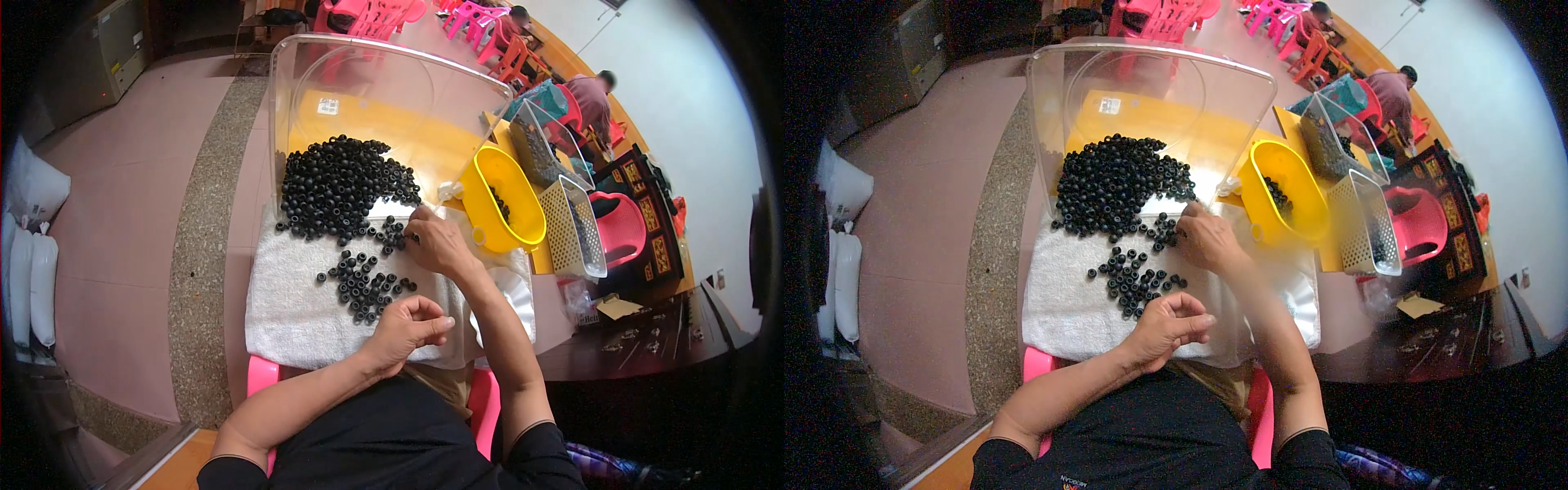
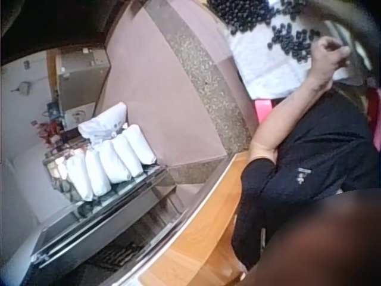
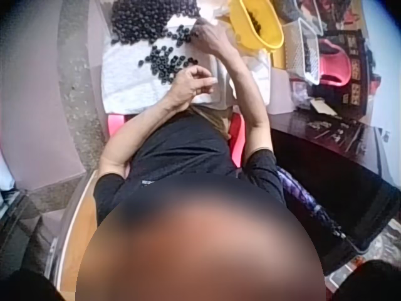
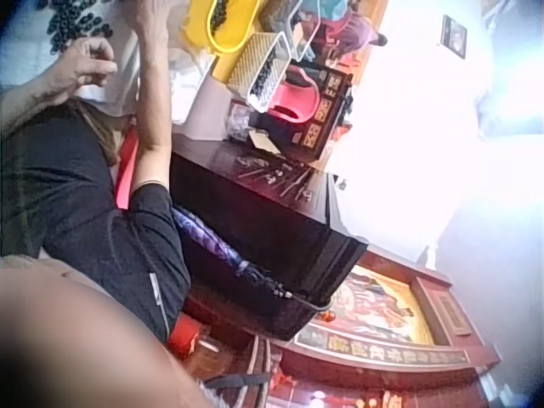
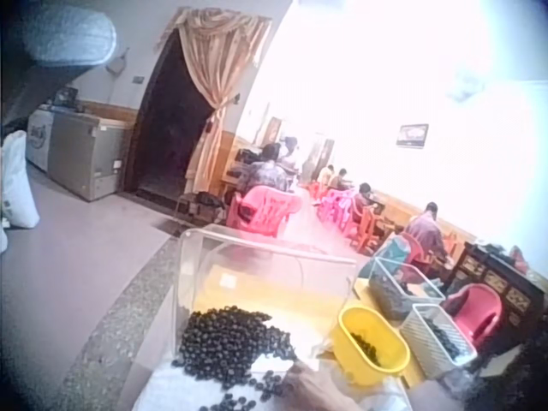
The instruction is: Inspect and sort individual black beads by hand at a workbench.
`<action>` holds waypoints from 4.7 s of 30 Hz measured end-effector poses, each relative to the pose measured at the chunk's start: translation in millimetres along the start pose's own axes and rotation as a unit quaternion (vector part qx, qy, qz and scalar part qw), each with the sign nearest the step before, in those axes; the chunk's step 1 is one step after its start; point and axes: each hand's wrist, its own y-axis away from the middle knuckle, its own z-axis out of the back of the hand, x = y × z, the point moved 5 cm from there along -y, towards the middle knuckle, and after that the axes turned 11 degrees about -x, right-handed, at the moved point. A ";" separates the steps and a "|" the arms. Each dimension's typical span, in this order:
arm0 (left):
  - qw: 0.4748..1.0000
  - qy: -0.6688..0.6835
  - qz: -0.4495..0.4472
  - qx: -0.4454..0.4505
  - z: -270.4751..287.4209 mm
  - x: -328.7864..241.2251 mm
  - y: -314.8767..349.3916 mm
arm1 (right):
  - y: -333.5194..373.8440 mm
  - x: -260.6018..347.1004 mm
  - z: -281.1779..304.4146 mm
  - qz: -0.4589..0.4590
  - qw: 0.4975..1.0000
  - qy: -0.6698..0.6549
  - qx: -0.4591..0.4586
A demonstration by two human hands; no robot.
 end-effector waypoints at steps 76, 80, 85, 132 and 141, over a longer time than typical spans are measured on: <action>0.977 -0.155 -0.137 0.040 -1.8 -13.5 -5.6 | 132.2 -0.8 53.8 -0.270 0.780 -0.560 0.066; 0.974 -0.184 -0.130 0.033 -2.1 -12.1 -3.8 | 129.5 5.0 59.0 -0.238 0.781 -0.570 0.094; 0.977 -0.160 -0.135 0.036 -0.5 -9.8 -5.9 | 130.3 7.9 59.1 -0.230 0.774 -0.580 0.103; 0.986 -0.113 -0.123 0.030 1.7 -6.0 -6.9 | 156.0 59.6 75.4 0.124 0.949 -0.137 -0.257; 0.986 -0.131 -0.098 0.029 2.5 -2.4 -6.9 | 160.9 43.3 66.1 0.019 0.937 -0.242 -0.250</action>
